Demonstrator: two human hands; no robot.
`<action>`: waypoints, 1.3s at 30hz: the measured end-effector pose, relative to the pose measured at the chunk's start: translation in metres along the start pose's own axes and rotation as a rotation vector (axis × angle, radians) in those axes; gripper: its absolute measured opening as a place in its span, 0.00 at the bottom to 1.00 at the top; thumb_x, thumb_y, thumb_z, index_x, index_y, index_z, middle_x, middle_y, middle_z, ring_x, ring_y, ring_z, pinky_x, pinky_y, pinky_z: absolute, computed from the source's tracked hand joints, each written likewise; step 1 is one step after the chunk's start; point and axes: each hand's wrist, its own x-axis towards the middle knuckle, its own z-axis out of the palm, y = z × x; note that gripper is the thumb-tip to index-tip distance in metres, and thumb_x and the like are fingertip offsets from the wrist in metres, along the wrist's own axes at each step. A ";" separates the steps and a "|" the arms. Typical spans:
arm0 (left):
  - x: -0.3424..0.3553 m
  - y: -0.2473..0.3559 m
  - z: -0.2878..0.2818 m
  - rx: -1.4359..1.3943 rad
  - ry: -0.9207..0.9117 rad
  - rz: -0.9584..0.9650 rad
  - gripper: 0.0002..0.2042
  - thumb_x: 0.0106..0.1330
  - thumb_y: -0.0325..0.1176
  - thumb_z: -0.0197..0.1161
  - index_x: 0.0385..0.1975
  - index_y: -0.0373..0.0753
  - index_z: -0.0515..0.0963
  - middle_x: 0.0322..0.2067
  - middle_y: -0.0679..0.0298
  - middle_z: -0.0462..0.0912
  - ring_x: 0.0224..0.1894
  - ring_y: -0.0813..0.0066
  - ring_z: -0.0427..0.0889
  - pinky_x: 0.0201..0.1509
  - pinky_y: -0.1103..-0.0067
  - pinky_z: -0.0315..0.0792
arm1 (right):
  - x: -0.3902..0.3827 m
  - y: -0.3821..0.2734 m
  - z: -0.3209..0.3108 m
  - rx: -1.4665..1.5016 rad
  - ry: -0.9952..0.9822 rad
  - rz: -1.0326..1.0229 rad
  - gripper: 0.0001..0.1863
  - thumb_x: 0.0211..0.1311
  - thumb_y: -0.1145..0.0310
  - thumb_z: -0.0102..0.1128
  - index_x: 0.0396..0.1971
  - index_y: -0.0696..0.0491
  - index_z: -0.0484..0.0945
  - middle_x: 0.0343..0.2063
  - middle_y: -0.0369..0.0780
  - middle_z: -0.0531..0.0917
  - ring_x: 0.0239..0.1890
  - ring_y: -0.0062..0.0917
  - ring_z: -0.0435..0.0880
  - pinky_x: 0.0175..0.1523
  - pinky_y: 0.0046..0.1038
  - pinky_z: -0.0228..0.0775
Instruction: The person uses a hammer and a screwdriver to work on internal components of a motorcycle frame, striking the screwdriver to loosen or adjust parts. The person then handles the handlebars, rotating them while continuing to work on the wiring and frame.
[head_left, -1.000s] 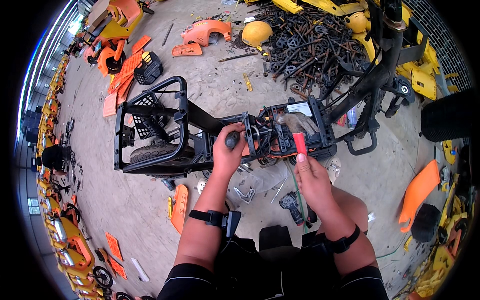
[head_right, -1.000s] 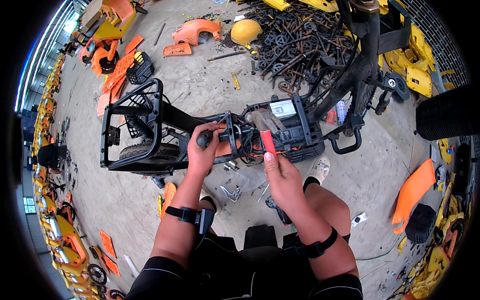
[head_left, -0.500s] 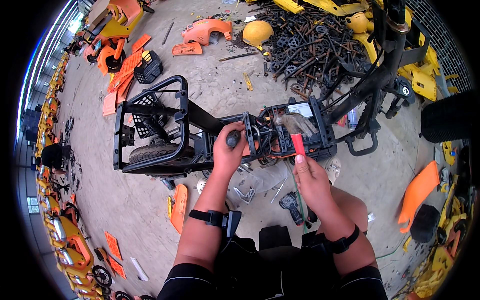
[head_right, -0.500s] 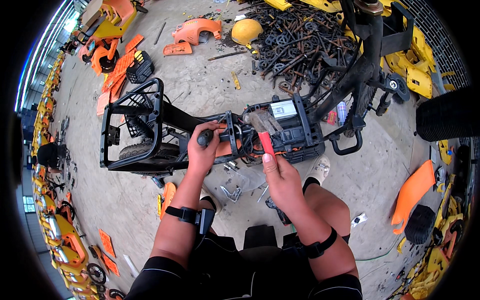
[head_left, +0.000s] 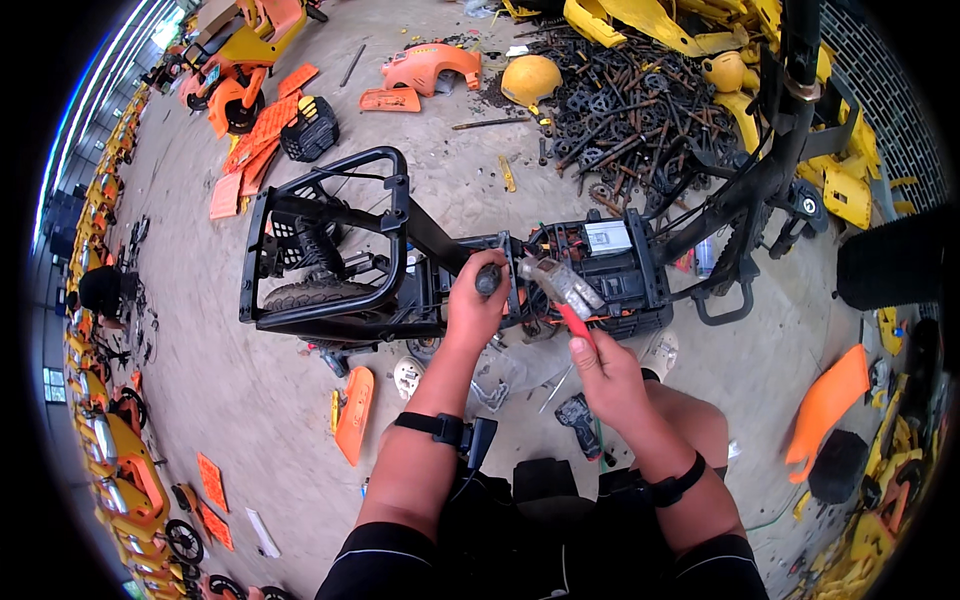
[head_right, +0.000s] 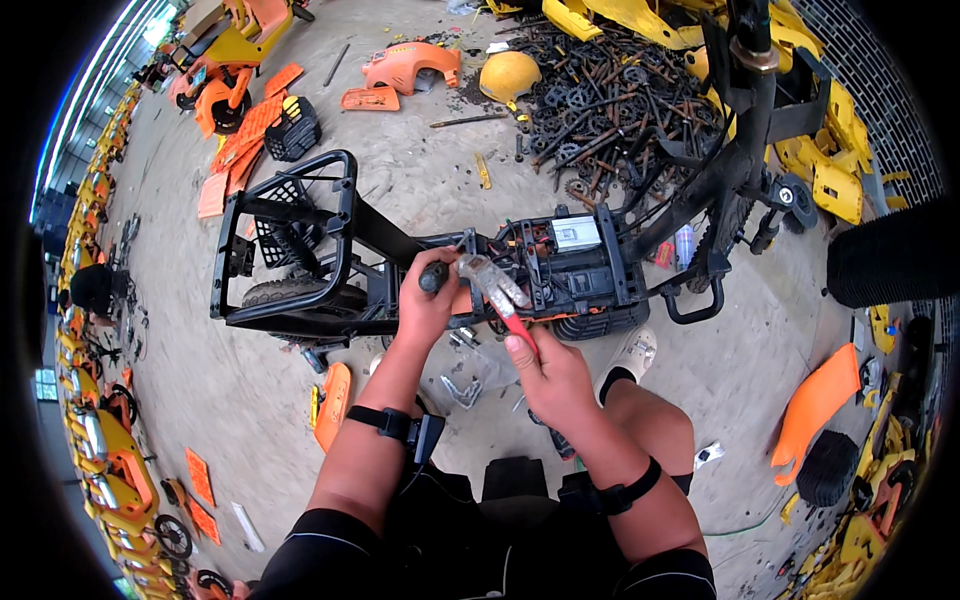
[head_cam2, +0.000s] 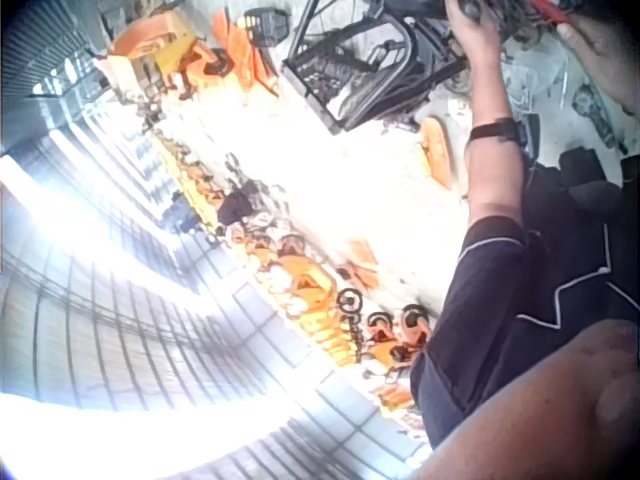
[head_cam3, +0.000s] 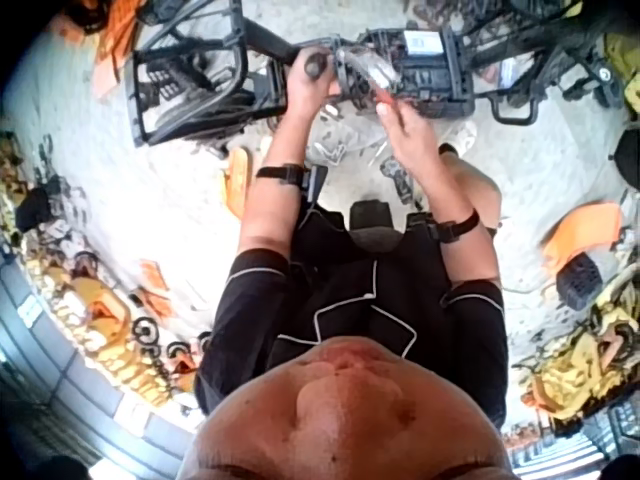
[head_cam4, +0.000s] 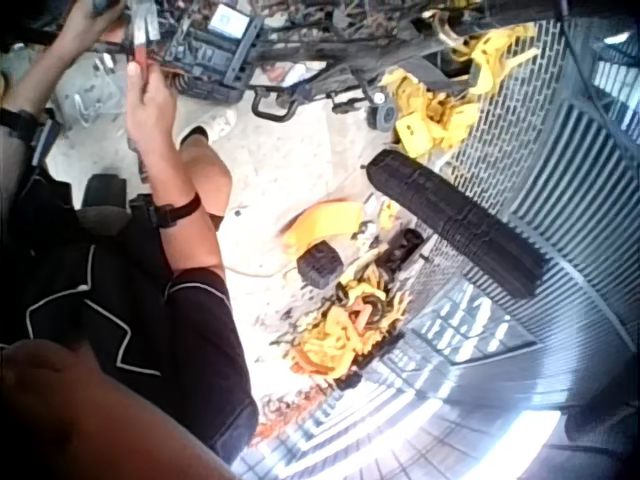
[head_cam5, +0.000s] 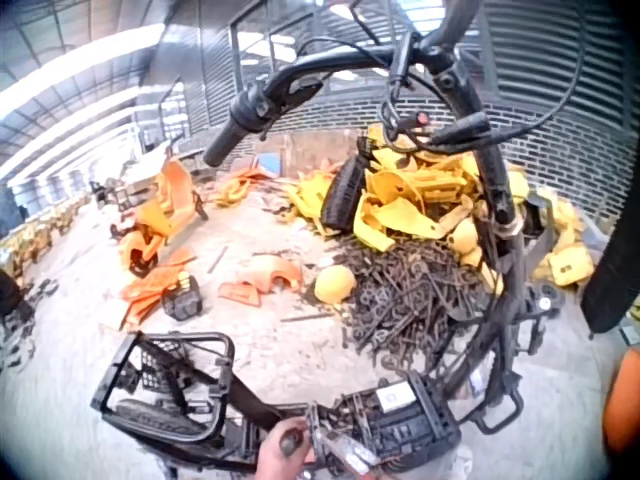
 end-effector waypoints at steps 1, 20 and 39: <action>0.000 0.002 0.000 -0.012 -0.003 -0.025 0.08 0.66 0.22 0.64 0.42 0.37 0.76 0.46 0.54 0.82 0.51 0.61 0.83 0.56 0.72 0.74 | -0.001 -0.003 0.000 -0.052 -0.010 -0.014 0.20 0.74 0.52 0.55 0.37 0.56 0.77 0.17 0.42 0.75 0.18 0.32 0.74 0.26 0.34 0.66; -0.004 -0.012 -0.025 0.015 0.059 0.001 0.09 0.65 0.23 0.65 0.44 0.34 0.77 0.44 0.52 0.83 0.53 0.56 0.82 0.58 0.71 0.73 | -0.015 -0.014 0.005 -0.198 0.217 -0.012 0.19 0.72 0.53 0.58 0.32 0.55 0.75 0.19 0.47 0.77 0.21 0.44 0.79 0.29 0.39 0.70; 0.005 0.017 -0.008 -0.037 0.027 -0.005 0.08 0.68 0.20 0.63 0.44 0.34 0.76 0.45 0.58 0.84 0.56 0.65 0.81 0.62 0.72 0.72 | 0.024 0.004 -0.010 0.519 0.074 0.512 0.25 0.76 0.44 0.48 0.27 0.51 0.70 0.13 0.30 0.65 0.12 0.14 0.62 0.19 0.20 0.56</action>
